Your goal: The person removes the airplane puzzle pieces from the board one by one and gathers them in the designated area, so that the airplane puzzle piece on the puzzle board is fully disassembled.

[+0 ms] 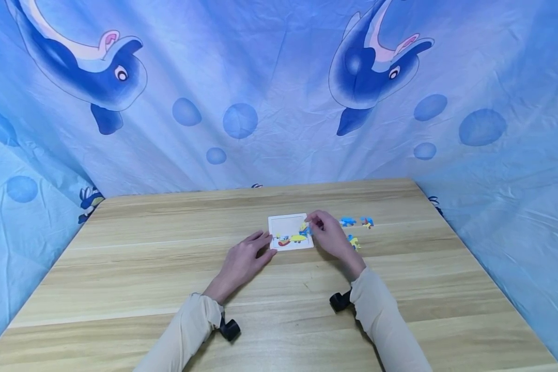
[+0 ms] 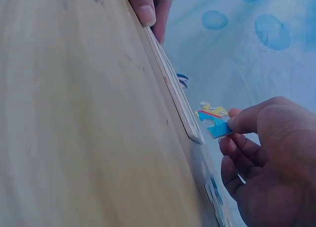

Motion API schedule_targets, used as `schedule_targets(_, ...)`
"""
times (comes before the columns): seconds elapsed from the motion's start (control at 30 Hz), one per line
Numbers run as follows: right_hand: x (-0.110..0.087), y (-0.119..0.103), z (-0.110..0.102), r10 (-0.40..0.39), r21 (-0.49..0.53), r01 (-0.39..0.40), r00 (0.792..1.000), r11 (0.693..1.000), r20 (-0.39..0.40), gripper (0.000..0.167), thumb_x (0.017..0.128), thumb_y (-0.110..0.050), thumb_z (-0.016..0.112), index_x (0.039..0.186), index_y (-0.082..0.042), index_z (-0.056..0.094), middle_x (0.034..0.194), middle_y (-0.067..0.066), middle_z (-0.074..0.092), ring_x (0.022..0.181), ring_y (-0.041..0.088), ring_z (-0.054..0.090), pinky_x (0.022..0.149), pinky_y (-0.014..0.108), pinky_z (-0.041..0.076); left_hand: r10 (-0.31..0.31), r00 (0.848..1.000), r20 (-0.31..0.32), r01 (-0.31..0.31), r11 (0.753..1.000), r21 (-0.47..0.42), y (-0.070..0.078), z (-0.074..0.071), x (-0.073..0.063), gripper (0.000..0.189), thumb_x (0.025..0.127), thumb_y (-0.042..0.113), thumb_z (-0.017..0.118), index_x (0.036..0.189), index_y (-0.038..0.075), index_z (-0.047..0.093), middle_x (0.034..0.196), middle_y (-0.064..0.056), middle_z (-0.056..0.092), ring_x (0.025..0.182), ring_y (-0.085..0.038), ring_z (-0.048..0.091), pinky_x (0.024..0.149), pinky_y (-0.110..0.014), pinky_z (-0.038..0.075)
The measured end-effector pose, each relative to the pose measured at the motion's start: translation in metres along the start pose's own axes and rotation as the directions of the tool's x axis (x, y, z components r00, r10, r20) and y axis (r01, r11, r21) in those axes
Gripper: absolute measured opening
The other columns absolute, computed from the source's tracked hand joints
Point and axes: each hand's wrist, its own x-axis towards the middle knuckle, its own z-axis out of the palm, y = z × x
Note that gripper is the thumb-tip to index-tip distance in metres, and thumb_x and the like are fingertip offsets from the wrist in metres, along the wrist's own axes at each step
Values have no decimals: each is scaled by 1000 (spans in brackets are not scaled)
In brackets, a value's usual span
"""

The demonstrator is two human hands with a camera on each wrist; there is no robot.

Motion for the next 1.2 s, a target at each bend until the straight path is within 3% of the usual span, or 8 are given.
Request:
schedule_targets(0.27,-9,6,-16,19,-11,-18,1000,1000,6,15,98,-6,53,110,-3,61,94,11,61,81,21,55,69,31,47,15,1000,-26,-15,1000,6,-2,1,-1,43,93,41,61,124,13,66,128,-6,62,121,-25,57,87,-45,53)
schedule_targets(0.7,-21,19,-39,24,-14,-24,999,1000,-39,18,98,-4,53,111,2,61,99,17,61,88,26,55,72,27,46,14,1000,-17,-14,1000,10,-1,0,-1,44,93,41,61,126,13,65,129,-6,62,121,-25,56,88,-45,52)
schedule_targets(1.2,-37,32,-63,59,-65,-62,997,996,-45,16,99,-7,50,111,-1,59,96,13,59,85,23,54,69,26,47,5,1000,-13,-5,1000,2,0,2,0,43,93,41,61,125,13,66,129,-6,62,122,-25,56,88,-45,52)
